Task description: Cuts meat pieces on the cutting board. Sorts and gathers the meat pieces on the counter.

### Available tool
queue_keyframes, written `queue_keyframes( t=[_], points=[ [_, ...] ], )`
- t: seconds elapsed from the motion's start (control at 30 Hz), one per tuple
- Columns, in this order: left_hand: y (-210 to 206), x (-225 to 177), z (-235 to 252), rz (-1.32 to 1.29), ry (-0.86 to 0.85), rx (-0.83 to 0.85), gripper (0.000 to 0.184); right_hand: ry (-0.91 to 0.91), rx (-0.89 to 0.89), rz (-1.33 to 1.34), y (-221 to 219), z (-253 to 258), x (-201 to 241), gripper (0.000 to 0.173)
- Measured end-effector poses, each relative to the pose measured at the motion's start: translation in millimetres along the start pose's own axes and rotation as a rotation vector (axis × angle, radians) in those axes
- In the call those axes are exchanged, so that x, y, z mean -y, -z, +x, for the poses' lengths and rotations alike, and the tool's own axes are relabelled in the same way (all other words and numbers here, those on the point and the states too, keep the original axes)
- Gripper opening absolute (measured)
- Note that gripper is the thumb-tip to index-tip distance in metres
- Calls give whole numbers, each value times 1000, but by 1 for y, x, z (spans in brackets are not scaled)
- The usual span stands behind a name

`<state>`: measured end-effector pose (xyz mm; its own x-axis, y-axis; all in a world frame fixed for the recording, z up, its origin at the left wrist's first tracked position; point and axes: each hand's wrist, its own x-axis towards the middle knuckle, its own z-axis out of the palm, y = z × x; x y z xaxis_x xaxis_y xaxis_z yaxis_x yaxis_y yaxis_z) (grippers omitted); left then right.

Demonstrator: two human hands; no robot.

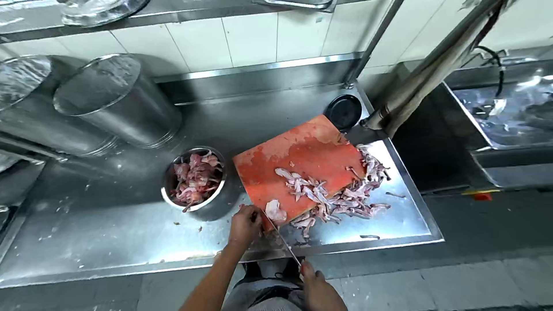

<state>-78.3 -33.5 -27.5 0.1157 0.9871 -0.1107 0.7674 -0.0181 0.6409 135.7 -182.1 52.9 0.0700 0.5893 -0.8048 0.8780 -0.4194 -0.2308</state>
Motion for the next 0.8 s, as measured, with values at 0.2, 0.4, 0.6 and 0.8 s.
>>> queue_keyframes(
  t=[0.2,0.4,0.6,0.8],
  points=[
    [34,39,-1,72,98,116,27,41,-78,26,-14,-22,-18,47],
    [58,51,-25,143,115,198,30,188,-429,-7,43,8,19,45],
    [56,22,-31,254,113,225,31,251,-629,-9,104,93,56,45],
    [38,9,-28,225,-190,153,32,103,-535,296,36,71,52,40]
  ],
)
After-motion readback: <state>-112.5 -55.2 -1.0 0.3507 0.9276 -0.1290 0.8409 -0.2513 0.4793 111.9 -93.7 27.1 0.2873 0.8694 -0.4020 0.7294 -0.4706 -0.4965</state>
